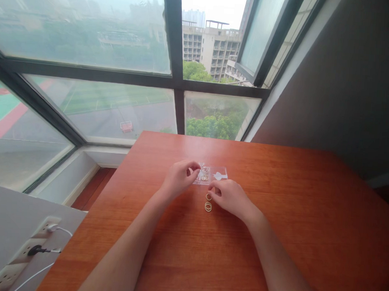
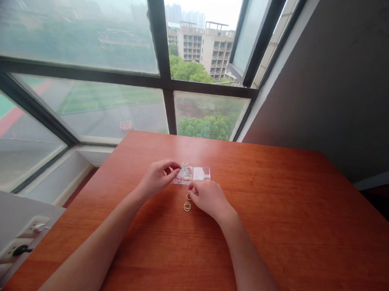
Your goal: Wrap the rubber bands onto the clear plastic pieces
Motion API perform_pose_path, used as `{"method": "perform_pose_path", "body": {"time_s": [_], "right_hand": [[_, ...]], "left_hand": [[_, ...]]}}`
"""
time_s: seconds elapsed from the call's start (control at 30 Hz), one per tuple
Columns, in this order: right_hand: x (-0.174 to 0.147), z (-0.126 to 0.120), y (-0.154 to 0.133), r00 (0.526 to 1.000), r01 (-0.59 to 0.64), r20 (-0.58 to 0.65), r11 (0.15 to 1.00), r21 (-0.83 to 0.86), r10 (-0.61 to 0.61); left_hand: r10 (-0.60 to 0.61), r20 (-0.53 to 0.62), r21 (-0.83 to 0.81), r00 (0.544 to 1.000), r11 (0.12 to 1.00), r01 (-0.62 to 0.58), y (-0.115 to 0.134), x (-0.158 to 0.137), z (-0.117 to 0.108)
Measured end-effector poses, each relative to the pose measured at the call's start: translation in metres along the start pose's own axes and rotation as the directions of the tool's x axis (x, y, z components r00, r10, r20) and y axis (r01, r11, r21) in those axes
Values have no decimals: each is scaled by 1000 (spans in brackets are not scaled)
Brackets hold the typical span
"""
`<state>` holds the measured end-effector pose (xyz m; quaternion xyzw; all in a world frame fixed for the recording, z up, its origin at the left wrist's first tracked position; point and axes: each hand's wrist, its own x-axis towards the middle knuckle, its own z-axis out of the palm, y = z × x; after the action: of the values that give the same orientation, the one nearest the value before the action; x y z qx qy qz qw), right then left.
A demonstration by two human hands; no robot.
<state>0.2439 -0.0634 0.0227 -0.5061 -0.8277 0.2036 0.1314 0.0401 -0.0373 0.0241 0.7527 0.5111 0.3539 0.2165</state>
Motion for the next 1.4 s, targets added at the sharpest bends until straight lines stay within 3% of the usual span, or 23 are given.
{"method": "perform_pose_path", "body": {"time_s": [0.33, 0.57, 0.7, 0.87, 0.97, 1.23, 1.4], "right_hand": [[2, 4, -3, 997, -53, 42, 980, -192, 62], [3, 6, -3, 998, -61, -11, 986, -157, 60], [3, 3, -4, 986, -62, -161, 996, -63, 51], [3, 2, -5, 902, -19, -429, 999, 49, 38], [3, 3, -3, 867, 19, -498, 997, 74, 20], [3, 3, -4, 873, -1, -487, 998, 70, 35], [2, 1, -7, 887, -22, -459, 998, 62, 48]], "left_hand": [[46, 51, 94, 998, 994, -51, 1, -1, 0], [54, 49, 71, 997, 996, -57, 2, -1, -1], [50, 52, 37, 997, 998, -52, 4, -1, 0], [28, 86, -69, 996, 997, -22, 8, 0, 2], [25, 104, -140, 994, 990, -10, 11, 1, 3], [-22, 166, -291, 986, 954, 71, 26, -1, 3], [31, 185, -284, 982, 959, 24, 29, -3, 8]]}}
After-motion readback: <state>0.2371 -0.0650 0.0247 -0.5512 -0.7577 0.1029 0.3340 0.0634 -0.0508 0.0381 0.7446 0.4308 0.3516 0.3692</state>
